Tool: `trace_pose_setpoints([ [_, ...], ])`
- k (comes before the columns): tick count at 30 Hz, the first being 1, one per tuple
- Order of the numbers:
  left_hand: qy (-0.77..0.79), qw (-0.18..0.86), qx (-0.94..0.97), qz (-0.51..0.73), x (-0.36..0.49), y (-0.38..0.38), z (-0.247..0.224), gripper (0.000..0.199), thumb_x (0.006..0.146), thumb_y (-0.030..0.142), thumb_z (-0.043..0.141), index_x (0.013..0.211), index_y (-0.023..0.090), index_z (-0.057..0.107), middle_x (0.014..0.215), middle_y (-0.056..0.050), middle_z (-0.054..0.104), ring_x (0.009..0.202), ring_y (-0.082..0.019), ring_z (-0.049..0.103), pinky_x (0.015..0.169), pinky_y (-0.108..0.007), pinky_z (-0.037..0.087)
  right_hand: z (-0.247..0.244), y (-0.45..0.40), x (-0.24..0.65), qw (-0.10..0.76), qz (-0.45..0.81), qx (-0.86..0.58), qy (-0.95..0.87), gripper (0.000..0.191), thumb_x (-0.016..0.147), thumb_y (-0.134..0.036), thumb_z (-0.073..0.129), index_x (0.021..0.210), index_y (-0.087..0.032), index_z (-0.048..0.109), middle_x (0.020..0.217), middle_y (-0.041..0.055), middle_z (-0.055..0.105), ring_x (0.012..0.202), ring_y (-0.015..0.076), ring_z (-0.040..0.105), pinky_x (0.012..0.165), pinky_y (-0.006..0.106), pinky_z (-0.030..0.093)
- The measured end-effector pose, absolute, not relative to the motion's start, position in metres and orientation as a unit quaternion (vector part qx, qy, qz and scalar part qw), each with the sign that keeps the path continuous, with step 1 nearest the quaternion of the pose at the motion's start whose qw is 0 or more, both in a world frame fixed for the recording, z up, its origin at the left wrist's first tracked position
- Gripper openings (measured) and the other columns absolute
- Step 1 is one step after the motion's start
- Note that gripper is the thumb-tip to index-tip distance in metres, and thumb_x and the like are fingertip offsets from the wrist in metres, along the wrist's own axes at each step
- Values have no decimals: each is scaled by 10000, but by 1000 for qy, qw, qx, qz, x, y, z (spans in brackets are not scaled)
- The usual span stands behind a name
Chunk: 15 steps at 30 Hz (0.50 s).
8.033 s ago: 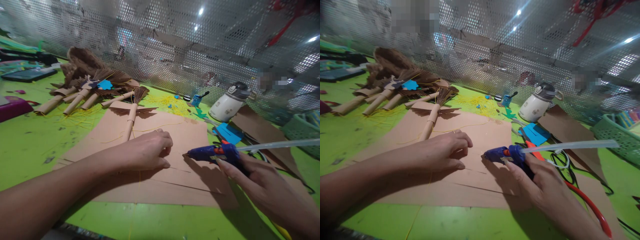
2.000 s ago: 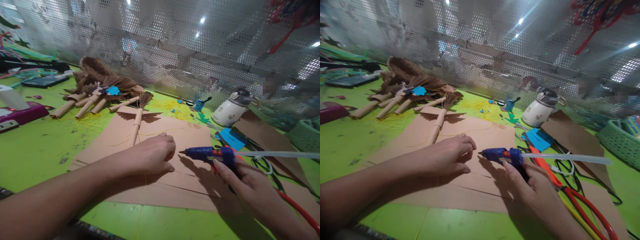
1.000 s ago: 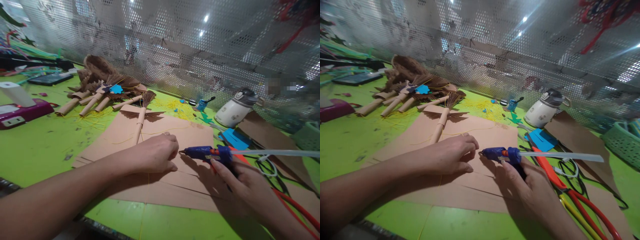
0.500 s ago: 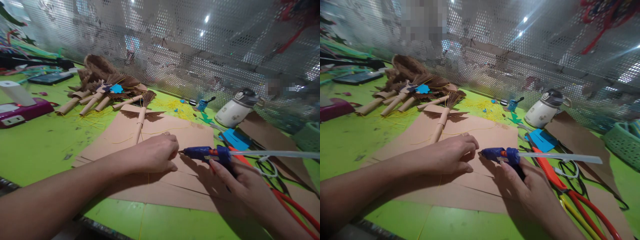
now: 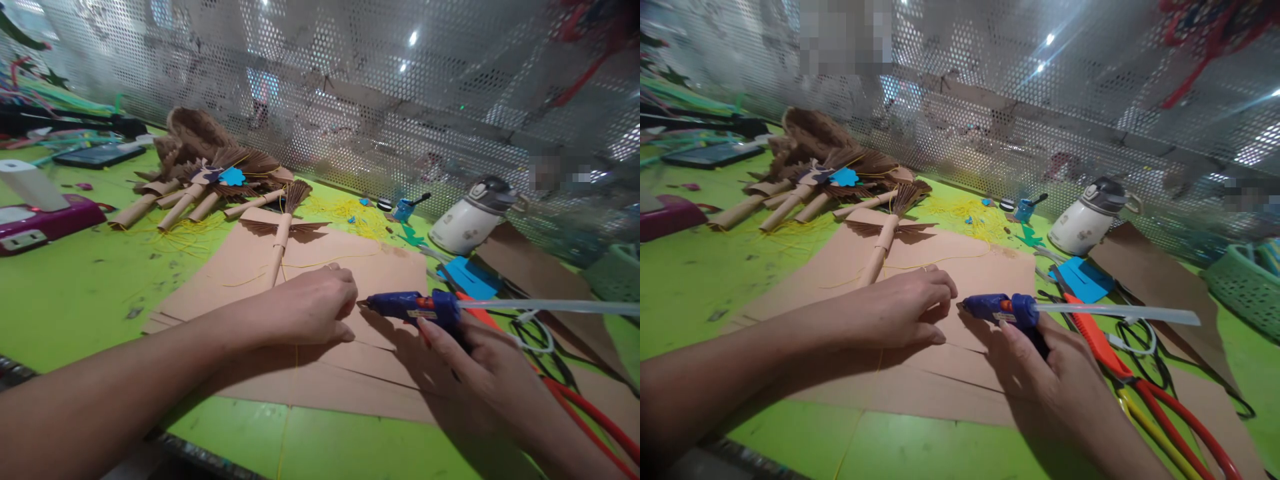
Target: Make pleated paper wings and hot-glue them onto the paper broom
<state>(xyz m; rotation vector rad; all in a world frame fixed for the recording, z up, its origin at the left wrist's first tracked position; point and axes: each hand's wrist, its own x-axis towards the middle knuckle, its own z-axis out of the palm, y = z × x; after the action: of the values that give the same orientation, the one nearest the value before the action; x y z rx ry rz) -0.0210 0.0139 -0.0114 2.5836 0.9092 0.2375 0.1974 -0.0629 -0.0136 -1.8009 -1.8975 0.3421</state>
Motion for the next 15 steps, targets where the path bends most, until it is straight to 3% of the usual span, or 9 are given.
trace_pose_setpoints([
  [15, 328, 191, 921, 93, -21, 14, -14, 191, 715, 320, 653, 714, 175, 529, 984, -42, 570, 898, -184, 483, 693, -261, 376, -18, -58, 214, 213, 49, -632, -744, 391, 828, -464, 455, 977, -194, 697, 666, 37, 723, 580, 206, 674, 491, 250, 523],
])
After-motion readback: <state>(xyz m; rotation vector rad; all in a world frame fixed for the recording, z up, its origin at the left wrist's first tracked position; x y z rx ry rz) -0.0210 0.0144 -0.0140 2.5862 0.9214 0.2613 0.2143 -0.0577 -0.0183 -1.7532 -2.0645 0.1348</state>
